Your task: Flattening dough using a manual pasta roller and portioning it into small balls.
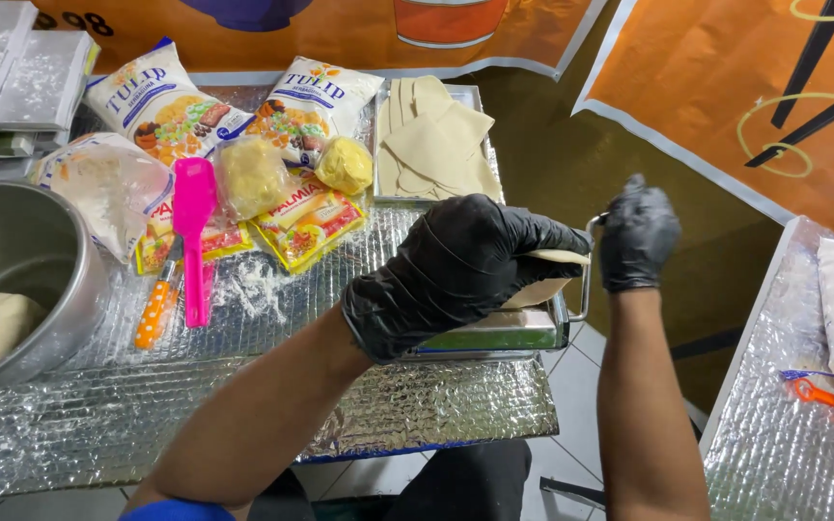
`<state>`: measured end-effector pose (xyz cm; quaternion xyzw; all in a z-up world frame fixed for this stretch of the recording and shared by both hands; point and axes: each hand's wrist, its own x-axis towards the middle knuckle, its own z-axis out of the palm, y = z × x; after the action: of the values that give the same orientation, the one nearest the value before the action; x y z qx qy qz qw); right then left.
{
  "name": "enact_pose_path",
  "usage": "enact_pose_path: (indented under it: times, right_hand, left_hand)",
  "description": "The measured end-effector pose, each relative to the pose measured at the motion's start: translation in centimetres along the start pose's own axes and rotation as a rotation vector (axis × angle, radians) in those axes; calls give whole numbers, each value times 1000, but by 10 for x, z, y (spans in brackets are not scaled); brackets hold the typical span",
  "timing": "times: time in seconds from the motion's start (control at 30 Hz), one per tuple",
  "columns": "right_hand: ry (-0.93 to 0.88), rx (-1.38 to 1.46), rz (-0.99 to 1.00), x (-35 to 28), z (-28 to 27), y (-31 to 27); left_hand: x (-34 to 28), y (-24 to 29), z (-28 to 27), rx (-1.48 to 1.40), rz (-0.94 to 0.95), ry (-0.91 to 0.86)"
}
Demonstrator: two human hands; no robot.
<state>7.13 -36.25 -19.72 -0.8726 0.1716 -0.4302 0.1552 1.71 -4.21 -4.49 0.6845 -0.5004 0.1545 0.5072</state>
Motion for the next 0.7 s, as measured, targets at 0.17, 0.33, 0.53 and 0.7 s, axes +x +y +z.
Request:
enact_pose_path:
  times: [0.17, 0.33, 0.53, 0.7]
  right_hand:
    - [-514, -106, 335, -100, 5, 29]
    - [-592, -216, 454, -171, -112, -6]
    - [-131, -128, 0, -167, -204, -3]
    - [100, 321, -319, -72, -202, -52]
  left_hand:
    - [-6, -5, 3, 87, -34, -38]
    - [-15, -5, -6, 68, -117, -96]
    - [-22, -5, -10, -40, -341, -35]
    - [-16, -7, -19, -96, -154, 52]
